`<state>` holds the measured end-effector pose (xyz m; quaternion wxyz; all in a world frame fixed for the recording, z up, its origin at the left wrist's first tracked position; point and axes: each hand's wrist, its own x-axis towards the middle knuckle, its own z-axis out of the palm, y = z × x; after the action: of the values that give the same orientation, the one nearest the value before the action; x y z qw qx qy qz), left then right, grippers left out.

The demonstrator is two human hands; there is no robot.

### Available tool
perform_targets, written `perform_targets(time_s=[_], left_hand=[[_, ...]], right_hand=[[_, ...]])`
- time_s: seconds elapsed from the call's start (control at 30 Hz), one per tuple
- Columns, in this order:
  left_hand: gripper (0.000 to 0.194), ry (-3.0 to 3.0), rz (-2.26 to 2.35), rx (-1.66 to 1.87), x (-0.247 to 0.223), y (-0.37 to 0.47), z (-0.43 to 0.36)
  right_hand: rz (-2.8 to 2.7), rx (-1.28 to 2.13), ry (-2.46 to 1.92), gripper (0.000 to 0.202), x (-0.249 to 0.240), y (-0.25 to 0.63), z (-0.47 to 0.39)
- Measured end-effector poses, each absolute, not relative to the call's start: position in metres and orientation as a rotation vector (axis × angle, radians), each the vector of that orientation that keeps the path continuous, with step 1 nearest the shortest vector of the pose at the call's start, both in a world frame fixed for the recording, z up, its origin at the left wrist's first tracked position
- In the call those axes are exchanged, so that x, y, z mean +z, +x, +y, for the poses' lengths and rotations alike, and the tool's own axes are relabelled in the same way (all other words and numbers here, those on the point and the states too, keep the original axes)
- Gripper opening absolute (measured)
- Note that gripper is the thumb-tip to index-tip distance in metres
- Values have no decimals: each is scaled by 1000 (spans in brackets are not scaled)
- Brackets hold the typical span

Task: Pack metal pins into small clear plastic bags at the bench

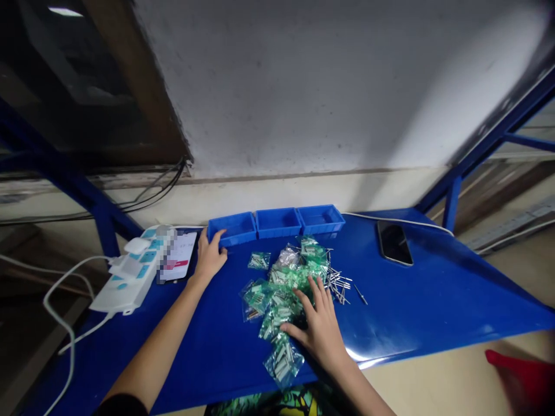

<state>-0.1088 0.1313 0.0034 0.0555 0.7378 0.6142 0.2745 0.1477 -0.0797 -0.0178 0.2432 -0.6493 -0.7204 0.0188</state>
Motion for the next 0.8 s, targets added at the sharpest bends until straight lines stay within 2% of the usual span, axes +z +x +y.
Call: perform_targets(time_s=[0.13, 0.2, 0.27, 0.33, 0.4, 0.47, 0.8], left_hand=[[62, 2196, 2003, 898, 16, -92, 118], [57, 2248, 1989, 1050, 28, -79, 84], [49, 2396, 1769, 1083, 39, -65, 29], [45, 2578, 1442, 920, 43, -53, -33], [27, 2706, 1076, 775, 39, -44, -82], [14, 2712, 927, 700, 30, -41, -107], [28, 2731, 1411, 568, 18, -56, -78]], right_hand=[[-1933, 37, -1820, 53, -14, 144, -79], [-1904, 23, -1841, 50, -13, 142, -78], [-1870, 9, -1851, 47, -12, 141, -78], [-1834, -1, -1842, 45, -11, 141, -78], [-1799, -1, -1813, 42, -13, 143, -78], [-1746, -6, -1781, 40, -15, 145, -78], [-1622, -30, -1726, 32, -29, 156, -80]])
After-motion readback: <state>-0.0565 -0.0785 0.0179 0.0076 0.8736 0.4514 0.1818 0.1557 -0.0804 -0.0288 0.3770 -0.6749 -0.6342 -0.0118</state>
